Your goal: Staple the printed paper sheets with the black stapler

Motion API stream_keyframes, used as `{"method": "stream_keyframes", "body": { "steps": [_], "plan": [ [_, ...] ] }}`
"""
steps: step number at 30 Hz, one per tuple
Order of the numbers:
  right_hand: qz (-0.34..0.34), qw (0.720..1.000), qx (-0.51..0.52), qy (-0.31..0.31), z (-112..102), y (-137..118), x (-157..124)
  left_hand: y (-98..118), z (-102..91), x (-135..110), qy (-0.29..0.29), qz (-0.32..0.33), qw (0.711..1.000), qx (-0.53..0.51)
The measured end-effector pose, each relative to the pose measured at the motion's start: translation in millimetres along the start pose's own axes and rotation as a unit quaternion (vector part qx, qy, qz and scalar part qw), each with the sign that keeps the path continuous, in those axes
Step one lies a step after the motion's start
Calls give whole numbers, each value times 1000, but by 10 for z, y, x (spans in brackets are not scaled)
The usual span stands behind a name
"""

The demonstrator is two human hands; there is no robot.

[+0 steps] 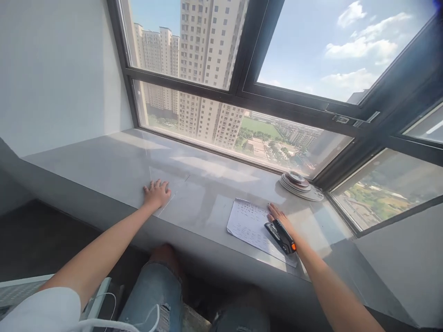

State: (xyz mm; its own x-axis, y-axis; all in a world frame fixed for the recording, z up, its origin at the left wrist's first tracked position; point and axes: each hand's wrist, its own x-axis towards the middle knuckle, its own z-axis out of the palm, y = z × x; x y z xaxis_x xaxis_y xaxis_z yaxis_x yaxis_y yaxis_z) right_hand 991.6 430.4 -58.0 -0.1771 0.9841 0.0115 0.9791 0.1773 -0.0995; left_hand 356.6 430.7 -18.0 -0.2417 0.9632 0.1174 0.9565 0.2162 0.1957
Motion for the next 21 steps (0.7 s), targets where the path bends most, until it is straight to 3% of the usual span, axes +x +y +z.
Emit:
{"method": "stream_keyframes", "body": {
  "steps": [5, 10, 17, 21],
  "plan": [
    [5, 1000, -9, -13, -26, -150, 18, 38, -21, -32, -7, -5, 1000, -18],
    [-27, 1000, -3, -6, -29, -460, 164, 68, -59, -63, -10, -8, 1000, -24],
    [-39, 999, 27, -9, -12, -1184, 624, 86, -130, -110, -30, 0, 999, -18],
    [-80, 996, 23, -25, -27, -1692, 926, 87, -98, -108, -21, 6, 1000, -17]
  ]
}}
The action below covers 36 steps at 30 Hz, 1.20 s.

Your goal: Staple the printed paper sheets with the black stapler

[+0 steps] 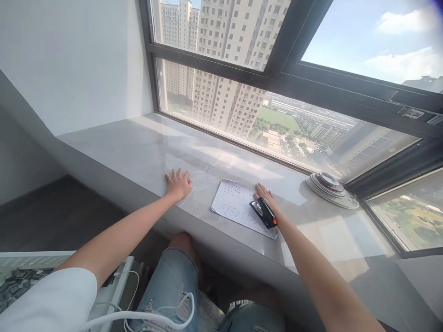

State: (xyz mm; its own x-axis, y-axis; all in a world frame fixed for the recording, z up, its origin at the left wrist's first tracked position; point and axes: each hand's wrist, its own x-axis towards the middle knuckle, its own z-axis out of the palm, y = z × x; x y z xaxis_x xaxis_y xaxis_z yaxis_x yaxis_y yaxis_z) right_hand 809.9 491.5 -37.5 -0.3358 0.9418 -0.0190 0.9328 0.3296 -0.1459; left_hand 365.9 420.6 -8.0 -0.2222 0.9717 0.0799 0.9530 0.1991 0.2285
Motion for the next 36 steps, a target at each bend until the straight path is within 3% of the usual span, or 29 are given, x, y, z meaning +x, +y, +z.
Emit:
{"method": "stream_keyframes", "body": {
  "steps": [7, 15, 23, 29, 36],
  "plan": [
    [-53, 998, 8, -20, 6, -746, 611, -17, 59, -6, 13, 4, 1000, 0],
    [-89, 995, 17, -31, 39, -1175, 917, -50, 103, 20, 7, 1, 1000, 4],
    [-115, 993, 31, -14, 57, -1269, 930, -50, 83, 19, 17, 3, 1000, 8],
    [-53, 998, 16, -24, 174, -1272, 838, -55, 73, 23, 23, -4, 1000, 14],
    [-8, 1000, 5, -8, 225, -1136, 485, -66, 66, 29, 28, -4, 999, 31]
  ]
}}
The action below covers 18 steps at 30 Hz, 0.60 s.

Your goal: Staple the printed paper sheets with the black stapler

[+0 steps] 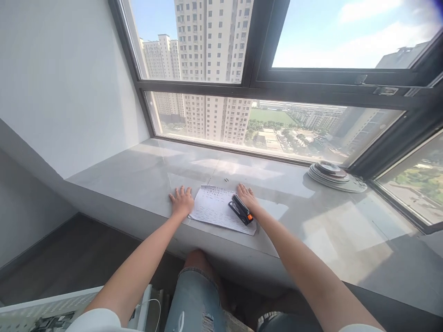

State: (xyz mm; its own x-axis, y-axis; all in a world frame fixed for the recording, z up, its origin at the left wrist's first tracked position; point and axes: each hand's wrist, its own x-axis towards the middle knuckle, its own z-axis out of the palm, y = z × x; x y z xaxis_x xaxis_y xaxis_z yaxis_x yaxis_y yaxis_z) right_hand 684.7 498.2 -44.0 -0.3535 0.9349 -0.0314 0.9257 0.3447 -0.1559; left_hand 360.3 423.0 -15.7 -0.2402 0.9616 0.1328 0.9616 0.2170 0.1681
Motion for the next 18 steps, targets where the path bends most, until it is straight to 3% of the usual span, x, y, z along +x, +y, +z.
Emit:
{"method": "stream_keyframes", "body": {
  "steps": [5, 13, 18],
  "plan": [
    [9, 1000, -2, 0, -128, 325, -292, 2, -47, -11, 5, 9, 1000, 15],
    [53, 998, -5, 35, -129, 1154, -580, -22, -25, 21, 3, 3, 1000, 22],
    [64, 995, 26, 71, -141, 1321, -609, -74, 36, 86, -14, -8, 1000, 10]
  ]
}}
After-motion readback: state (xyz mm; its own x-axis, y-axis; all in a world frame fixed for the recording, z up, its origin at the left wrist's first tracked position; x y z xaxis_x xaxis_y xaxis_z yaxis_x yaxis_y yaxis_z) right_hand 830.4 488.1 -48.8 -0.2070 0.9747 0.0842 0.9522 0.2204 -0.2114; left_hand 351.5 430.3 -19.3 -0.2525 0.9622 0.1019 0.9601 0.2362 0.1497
